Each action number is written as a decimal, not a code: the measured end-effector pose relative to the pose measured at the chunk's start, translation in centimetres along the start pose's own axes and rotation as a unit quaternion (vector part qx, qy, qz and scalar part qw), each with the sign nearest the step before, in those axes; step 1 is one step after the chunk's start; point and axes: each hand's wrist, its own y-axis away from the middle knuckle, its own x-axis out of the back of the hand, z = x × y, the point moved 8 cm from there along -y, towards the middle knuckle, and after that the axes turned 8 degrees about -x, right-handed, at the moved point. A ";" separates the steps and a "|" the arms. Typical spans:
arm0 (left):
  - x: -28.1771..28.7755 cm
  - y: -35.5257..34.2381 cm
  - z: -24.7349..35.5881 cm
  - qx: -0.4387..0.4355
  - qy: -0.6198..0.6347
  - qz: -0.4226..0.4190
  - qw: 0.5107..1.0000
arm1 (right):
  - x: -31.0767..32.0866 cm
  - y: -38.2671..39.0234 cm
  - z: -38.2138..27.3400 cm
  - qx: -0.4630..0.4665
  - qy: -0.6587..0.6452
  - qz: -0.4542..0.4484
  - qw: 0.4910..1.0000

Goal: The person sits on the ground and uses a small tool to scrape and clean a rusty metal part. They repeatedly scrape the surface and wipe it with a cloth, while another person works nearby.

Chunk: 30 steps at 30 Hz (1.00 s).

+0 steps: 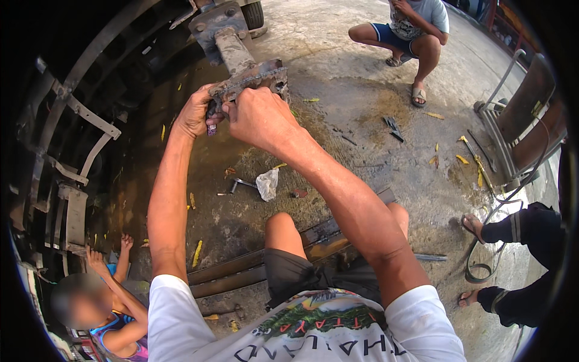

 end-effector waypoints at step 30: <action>-0.5 -1.2 0.7 -0.048 -0.015 -0.023 0.998 | 1.1 -0.2 -0.9 0.032 0.006 0.017 0.999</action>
